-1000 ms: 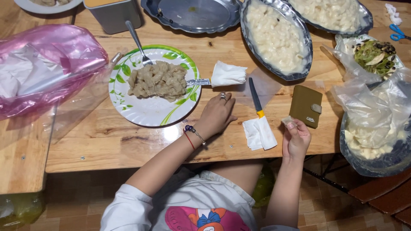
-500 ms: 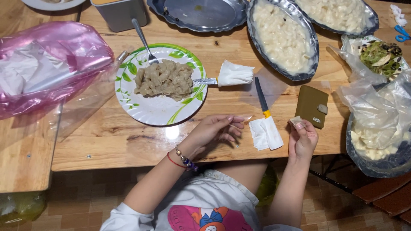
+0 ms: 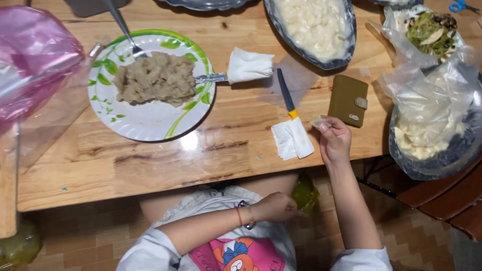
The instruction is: Wrapping small portions of food paste into individual paper squares.
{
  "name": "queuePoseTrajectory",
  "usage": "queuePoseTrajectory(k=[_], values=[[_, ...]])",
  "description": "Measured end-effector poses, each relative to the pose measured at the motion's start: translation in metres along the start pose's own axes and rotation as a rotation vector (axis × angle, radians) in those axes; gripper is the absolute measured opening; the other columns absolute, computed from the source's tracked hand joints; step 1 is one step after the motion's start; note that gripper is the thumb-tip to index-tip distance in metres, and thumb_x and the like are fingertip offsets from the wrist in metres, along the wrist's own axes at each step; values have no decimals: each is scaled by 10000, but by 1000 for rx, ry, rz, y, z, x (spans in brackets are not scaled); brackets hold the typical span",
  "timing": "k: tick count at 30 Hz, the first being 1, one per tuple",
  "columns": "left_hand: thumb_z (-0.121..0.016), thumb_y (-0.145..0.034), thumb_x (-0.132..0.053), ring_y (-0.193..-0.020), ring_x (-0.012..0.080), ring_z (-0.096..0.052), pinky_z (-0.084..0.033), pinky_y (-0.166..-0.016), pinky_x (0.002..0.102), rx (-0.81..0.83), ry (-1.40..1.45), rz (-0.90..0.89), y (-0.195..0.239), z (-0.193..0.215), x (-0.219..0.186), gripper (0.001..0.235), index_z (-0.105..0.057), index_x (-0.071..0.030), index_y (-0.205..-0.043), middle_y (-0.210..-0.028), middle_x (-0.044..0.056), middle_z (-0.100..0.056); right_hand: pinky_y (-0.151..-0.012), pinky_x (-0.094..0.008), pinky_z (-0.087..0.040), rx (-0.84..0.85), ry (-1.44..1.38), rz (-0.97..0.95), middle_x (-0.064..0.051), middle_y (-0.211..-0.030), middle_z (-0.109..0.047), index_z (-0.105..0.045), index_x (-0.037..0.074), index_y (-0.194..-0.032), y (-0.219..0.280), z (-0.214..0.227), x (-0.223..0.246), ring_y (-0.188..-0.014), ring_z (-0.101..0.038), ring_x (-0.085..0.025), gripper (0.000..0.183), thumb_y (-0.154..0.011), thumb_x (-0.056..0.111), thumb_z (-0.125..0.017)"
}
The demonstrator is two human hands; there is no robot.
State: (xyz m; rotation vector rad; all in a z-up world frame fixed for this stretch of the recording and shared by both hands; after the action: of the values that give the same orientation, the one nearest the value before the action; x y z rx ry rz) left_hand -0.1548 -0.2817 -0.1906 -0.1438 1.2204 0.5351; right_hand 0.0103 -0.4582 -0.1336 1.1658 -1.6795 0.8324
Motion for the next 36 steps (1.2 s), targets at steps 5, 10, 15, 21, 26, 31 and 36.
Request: queuePoseTrajectory(k=[5,10,15,21,26,31,36], values=[[-506,-899,-134,-689,305,-673,-476,-583,420,200,-362,131,-139,-195,149,292,-752,-63,-759,-767,132,-704,-884,-376,-650,-1,-38,-29,-140,-1055,-745,-729,43,-966,6,-13,7,-945,-742,-239,213,-787,35,-843],[-412,-1029,-212,-1042,322,-700,-531,-940,461,200,-587,85,-228,-271,185,433,-822,-74,-1031,-1122,132,-759,-837,-341,-673,25,-55,-34,-163,-1072,-740,-725,7,-982,11,-18,7,-969,-755,-253,190,-815,16,-814],[-553,-812,-603,-1586,348,-154,-188,-1242,465,879,-2987,-518,-241,-285,234,654,-564,-501,-1458,-1714,43,-264,-812,-320,-656,57,21,-7,-186,-1092,-710,-711,-9,-993,11,-17,4,-1001,-713,-235,182,-822,-4,-774],[-431,-995,-395,-994,449,-607,-361,-827,531,-87,-187,-226,-213,-278,155,449,-731,-128,-1196,-1192,143,-726,-876,-380,-630,31,-20,-9,-172,-1106,-700,-708,19,-968,11,-17,7,-1029,-701,-239,169,-818,60,-774],[-531,-920,-327,-896,374,-723,-568,-762,468,335,-195,-209,-49,-16,-90,375,-729,-66,-1103,-994,164,-761,-881,-373,-637,36,-78,-23,-161,-1097,-707,-696,10,-989,11,-14,2,-1027,-705,-248,174,-837,37,-775],[-560,-985,-151,-805,327,-656,-491,-619,460,-173,-200,-231,7,203,-162,159,-707,-106,-1025,-906,119,-657,-901,-374,-632,13,-93,0,-198,-1128,-697,-699,4,-997,11,-15,1,-1031,-703,-257,201,-824,33,-797],[-734,-863,-224,-800,267,-692,-567,-599,369,-745,-971,-7,-95,299,-76,135,-764,-93,-880,-788,46,-663,-945,-342,-555,26,-134,70,-145,-996,-670,-672,6,-1008,8,-14,7,-925,-666,-180,210,-841,58,-787]])
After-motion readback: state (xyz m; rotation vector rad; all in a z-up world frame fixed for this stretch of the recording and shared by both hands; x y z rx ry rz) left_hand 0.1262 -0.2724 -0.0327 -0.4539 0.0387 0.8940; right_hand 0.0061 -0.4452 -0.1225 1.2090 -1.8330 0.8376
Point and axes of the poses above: each hand's wrist, its own y-axis away from the middle knuckle, its own z-axis out of the back of the hand, x = y × z, the point moved 8 cm from there along -y, towards the middle knuckle
